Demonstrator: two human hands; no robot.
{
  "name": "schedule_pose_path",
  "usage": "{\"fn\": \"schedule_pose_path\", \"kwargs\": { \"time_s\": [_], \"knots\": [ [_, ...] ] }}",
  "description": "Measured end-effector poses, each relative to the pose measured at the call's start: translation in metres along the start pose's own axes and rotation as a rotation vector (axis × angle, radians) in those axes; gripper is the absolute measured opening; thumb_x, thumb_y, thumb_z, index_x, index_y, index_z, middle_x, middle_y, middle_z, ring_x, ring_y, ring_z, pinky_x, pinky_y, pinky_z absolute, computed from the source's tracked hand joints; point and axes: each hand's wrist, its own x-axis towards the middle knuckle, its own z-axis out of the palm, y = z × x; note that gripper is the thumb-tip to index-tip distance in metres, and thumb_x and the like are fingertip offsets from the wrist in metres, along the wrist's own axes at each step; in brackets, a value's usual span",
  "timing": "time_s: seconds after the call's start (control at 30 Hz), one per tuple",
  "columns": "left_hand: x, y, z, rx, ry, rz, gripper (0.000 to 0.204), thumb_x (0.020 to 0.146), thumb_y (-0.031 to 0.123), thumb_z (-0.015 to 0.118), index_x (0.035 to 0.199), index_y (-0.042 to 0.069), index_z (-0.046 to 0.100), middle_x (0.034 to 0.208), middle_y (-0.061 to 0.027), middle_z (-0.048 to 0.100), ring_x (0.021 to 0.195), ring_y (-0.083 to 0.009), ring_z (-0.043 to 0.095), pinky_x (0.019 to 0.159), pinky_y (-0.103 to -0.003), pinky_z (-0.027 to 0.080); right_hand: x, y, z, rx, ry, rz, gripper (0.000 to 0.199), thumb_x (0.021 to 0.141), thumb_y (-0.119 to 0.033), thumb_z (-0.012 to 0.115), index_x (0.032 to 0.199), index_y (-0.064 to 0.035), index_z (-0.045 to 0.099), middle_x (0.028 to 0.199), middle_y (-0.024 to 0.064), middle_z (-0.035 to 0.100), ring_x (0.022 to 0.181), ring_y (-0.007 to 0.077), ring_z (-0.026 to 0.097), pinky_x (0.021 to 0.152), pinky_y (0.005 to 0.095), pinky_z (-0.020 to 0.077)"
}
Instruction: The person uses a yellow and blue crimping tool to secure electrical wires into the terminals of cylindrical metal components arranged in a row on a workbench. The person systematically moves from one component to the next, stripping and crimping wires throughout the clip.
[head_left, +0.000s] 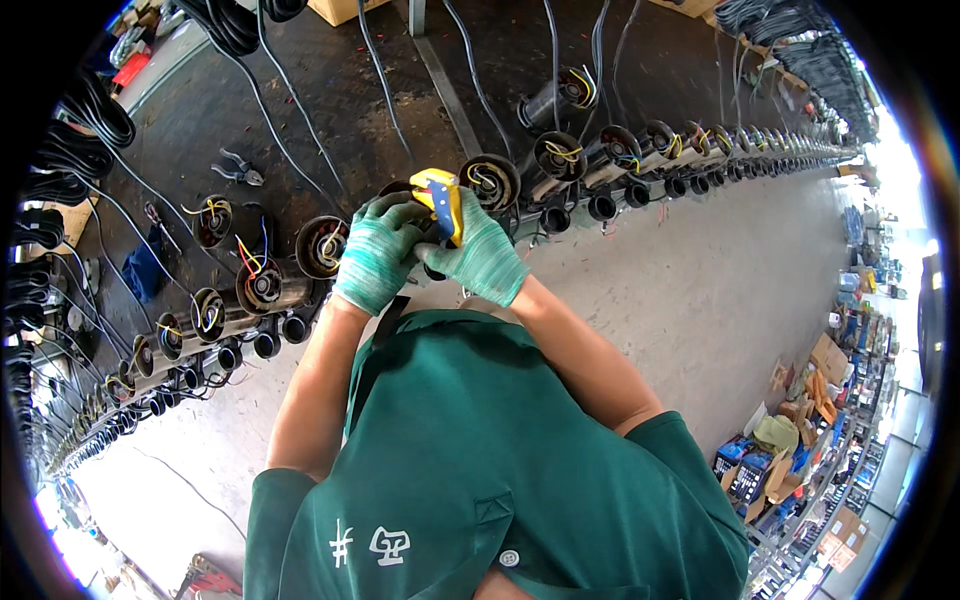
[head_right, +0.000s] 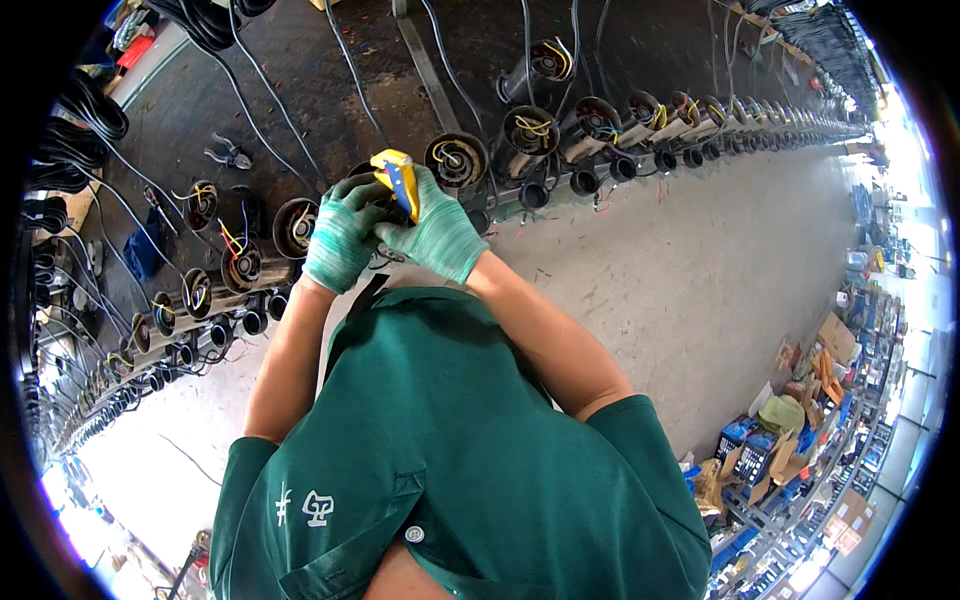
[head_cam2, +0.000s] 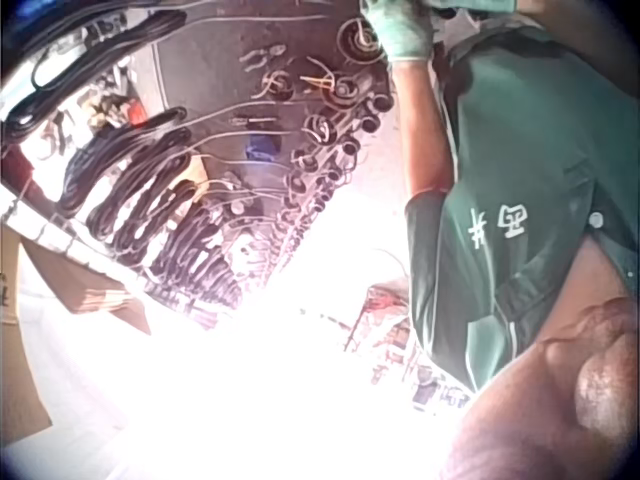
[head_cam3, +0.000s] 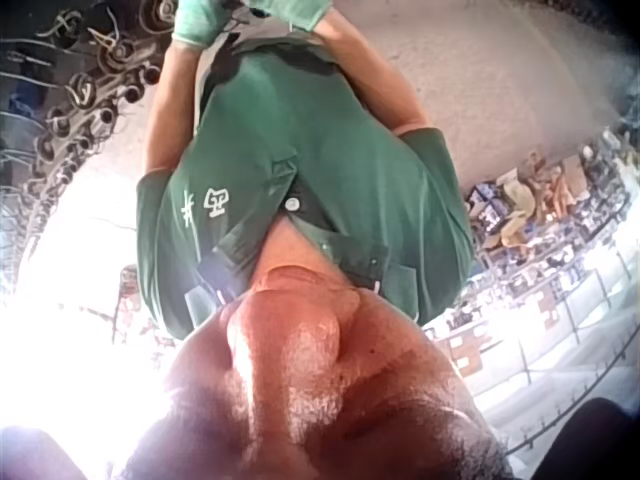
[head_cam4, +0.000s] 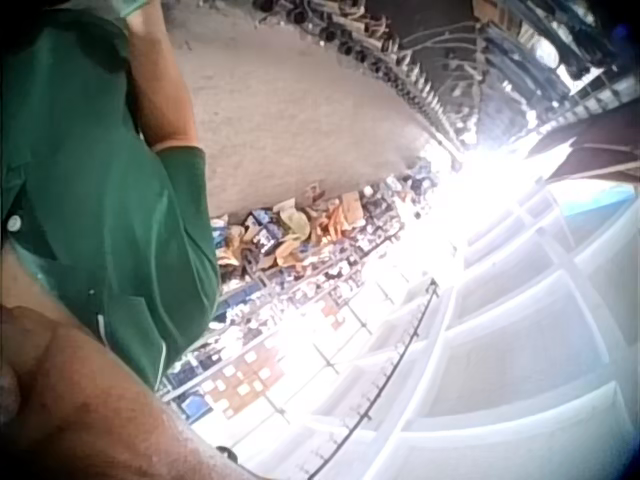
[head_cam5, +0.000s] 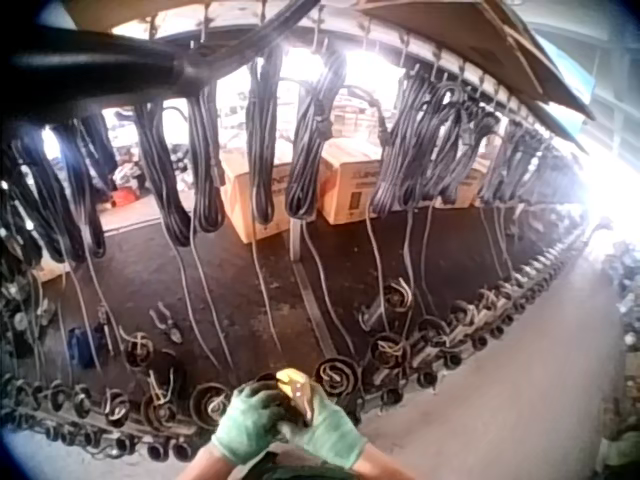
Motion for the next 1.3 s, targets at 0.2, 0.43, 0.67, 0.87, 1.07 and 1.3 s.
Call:
{"fn": "schedule_pose_path", "kwargs": {
  "time_s": [0.2,0.43,0.67,0.87,1.07,1.3],
  "knots": [
    [0.006,-0.004,0.002,-0.014,-0.046,-0.004,0.036,0.066,0.007,0.083,0.102,0.008,0.079,0.116,-0.0108,0.073,0.122,-0.0394,0.063,0.107,-0.050,0.051,0.000,-0.008,0.008,-0.205,-0.019,0.171,0.072,0.087,-0.015,0.083,0.151,-0.0151,0.049,0.126,0.0152,0.071,0.117,0.0351,0.070,0.100,0.0414,0.0569],
    [0.006,-0.013,-0.002,-0.146,-0.042,0.071,0.024,0.079,0.016,0.081,0.102,0.008,0.079,0.120,-0.0089,0.074,0.121,-0.0354,0.065,0.105,-0.048,0.051,0.002,0.020,0.010,0.117,0.078,0.091,0.060,0.092,-0.005,0.077,0.148,-0.0064,0.054,0.124,0.0093,0.072,0.110,0.0193,0.069,0.098,0.0350,0.0552],
    [-0.003,-0.015,0.011,-0.106,0.082,0.021,0.027,0.080,0.016,0.081,0.105,0.009,0.078,0.116,-0.0110,0.076,0.109,-0.0363,0.070,0.096,-0.048,0.055,-0.009,0.026,-0.001,0.649,0.069,0.449,0.057,0.098,-0.005,0.069,0.152,-0.0086,0.053,0.125,0.0024,0.066,0.112,0.0126,0.061,0.105,0.0303,0.0486],
    [-0.008,-0.021,0.018,-0.169,0.136,-0.033,0.028,0.079,0.010,0.079,0.106,0.008,0.078,0.117,-0.0118,0.076,0.111,-0.0377,0.070,0.097,-0.047,0.055,-0.042,0.003,-0.043,0.987,-0.182,0.587,0.061,0.104,-0.025,0.067,0.157,-0.0085,0.042,0.125,0.0163,0.068,0.111,0.0399,0.073,0.097,0.0560,0.0623],
    [-0.009,-0.022,0.016,-0.190,0.113,-0.014,0.024,0.081,0.007,0.077,0.105,0.007,0.078,0.117,-0.0117,0.077,0.114,-0.0374,0.070,0.099,-0.047,0.054,-0.046,0.001,-0.043,0.961,-0.327,0.639,0.063,0.104,-0.031,0.069,0.156,-0.0096,0.042,0.122,0.0168,0.069,0.105,0.0331,0.075,0.086,0.0481,0.0653],
    [-0.007,-0.020,0.009,-0.182,0.070,-0.015,0.023,0.082,0.011,0.080,0.104,0.006,0.078,0.113,-0.0122,0.077,0.112,-0.0366,0.070,0.097,-0.047,0.055,-0.038,-0.005,-0.045,0.821,-0.361,0.606,0.060,0.103,-0.029,0.070,0.154,-0.0082,0.046,0.116,0.0096,0.070,0.103,0.0195,0.069,0.090,0.0367,0.0587]
  ]
}}
